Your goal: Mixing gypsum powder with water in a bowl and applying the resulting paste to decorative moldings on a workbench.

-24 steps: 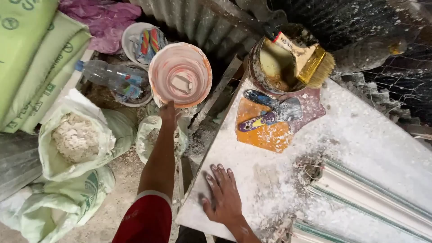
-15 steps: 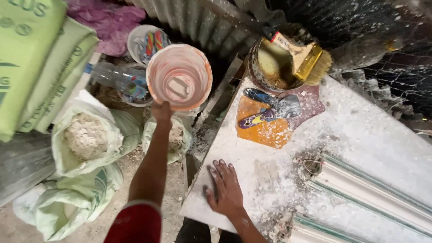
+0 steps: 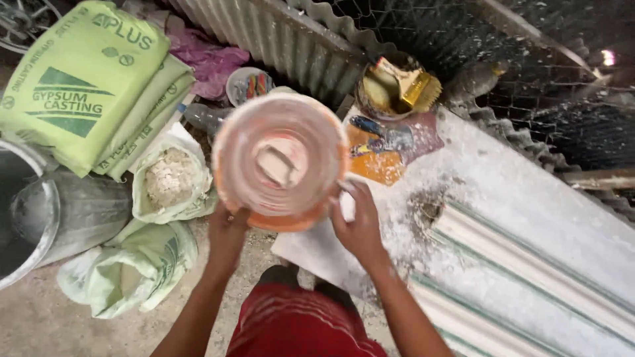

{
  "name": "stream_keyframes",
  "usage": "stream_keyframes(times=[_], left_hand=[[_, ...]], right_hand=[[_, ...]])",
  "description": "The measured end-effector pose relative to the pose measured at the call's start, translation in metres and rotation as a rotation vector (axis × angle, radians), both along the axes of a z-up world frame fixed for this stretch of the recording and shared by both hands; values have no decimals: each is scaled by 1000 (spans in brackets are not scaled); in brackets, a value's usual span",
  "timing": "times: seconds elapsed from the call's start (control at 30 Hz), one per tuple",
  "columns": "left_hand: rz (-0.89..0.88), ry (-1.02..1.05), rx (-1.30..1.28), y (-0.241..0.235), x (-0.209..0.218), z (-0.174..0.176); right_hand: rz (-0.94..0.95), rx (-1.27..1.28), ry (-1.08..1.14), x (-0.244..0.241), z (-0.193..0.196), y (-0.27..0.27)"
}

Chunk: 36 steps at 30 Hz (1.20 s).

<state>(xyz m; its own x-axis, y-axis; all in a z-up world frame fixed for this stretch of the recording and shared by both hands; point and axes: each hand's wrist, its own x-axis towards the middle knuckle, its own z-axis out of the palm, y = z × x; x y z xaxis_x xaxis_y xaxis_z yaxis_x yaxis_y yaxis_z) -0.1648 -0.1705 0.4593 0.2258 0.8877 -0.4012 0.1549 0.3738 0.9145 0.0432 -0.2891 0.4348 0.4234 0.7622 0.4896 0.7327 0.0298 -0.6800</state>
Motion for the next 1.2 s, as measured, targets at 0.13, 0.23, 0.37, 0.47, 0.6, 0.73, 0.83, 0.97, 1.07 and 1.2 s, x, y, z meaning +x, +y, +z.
stream_keyframes(times=[0.13, 0.23, 0.37, 0.47, 0.6, 0.73, 0.83, 0.97, 1.07, 1.2], left_hand=[[-143, 122, 45, -38, -5, -70], [-158, 87, -129, -68, 4, -68], [-199, 57, -231, -90, -6, -138], [-219, 78, -277, -82, 4, -90], [-489, 95, -242, -63, -7, -70], [-327, 33, -287, 12, 7, -25], [-314, 329, 319, 87, 49, -16], [-741, -20, 328, 143, 166, -157], [-1177, -8, 306, 141, 239, -173], [-1577, 537, 1000, 129, 281, -163]], right_hand=[[50, -493, -96, -4, -24, 20], [-28, -991, -273, -6, -91, 19], [-107, -1217, -146, -5, -138, 2], [-18, -1119, -10, 2, -53, -7], [27, -833, 307, 33, 112, -37], [-327, -730, 334, 113, 81, -58], [-496, -694, 357, 148, 22, -70], [-631, -893, 398, 162, -56, -58], [-687, -906, 277, 168, -88, -51], [-634, -721, 282, 170, -106, -59]])
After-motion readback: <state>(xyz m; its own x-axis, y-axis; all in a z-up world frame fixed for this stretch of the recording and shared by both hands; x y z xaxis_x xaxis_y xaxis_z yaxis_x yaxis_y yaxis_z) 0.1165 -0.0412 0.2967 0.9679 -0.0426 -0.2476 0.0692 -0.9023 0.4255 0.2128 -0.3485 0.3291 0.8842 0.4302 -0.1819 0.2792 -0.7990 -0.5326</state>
